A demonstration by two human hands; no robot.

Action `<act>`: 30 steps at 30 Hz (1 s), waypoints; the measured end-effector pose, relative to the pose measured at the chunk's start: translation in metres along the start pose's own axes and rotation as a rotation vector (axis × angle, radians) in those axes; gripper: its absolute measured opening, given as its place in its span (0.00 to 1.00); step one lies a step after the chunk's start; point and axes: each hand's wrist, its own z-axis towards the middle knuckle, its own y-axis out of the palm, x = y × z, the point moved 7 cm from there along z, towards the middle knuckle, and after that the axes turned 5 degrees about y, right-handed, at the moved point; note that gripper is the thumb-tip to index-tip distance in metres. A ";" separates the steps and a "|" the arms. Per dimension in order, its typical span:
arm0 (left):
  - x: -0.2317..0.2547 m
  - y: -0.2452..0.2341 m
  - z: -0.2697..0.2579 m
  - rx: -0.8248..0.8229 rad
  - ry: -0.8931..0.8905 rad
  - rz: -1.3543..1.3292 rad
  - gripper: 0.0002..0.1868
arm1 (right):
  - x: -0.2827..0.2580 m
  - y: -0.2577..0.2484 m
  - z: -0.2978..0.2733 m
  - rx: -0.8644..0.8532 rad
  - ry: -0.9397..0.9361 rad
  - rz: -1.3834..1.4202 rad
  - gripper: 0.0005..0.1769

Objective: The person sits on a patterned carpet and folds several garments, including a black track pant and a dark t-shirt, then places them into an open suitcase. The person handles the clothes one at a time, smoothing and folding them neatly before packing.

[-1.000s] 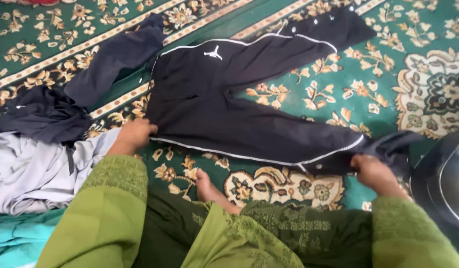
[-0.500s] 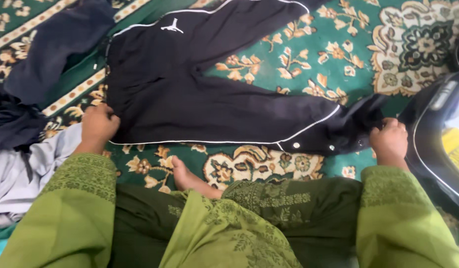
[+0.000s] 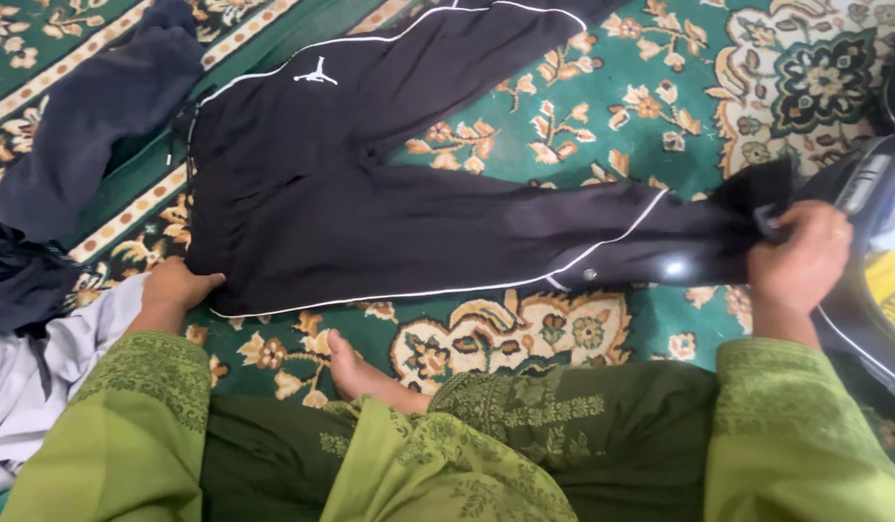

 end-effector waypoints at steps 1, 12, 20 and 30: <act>0.003 -0.002 0.000 0.017 0.030 -0.020 0.43 | 0.001 -0.002 0.002 -0.014 0.010 -0.007 0.20; 0.016 -0.043 -0.026 0.070 -0.062 -0.202 0.38 | 0.062 0.076 -0.027 -0.748 0.332 -0.455 0.37; -0.048 -0.032 -0.010 0.130 -0.222 -0.147 0.34 | 0.094 0.105 -0.046 -0.956 0.408 -0.558 0.26; 0.079 -0.108 -0.059 0.447 0.381 -0.340 0.18 | -0.019 0.093 -0.005 -0.511 -0.065 -0.111 0.21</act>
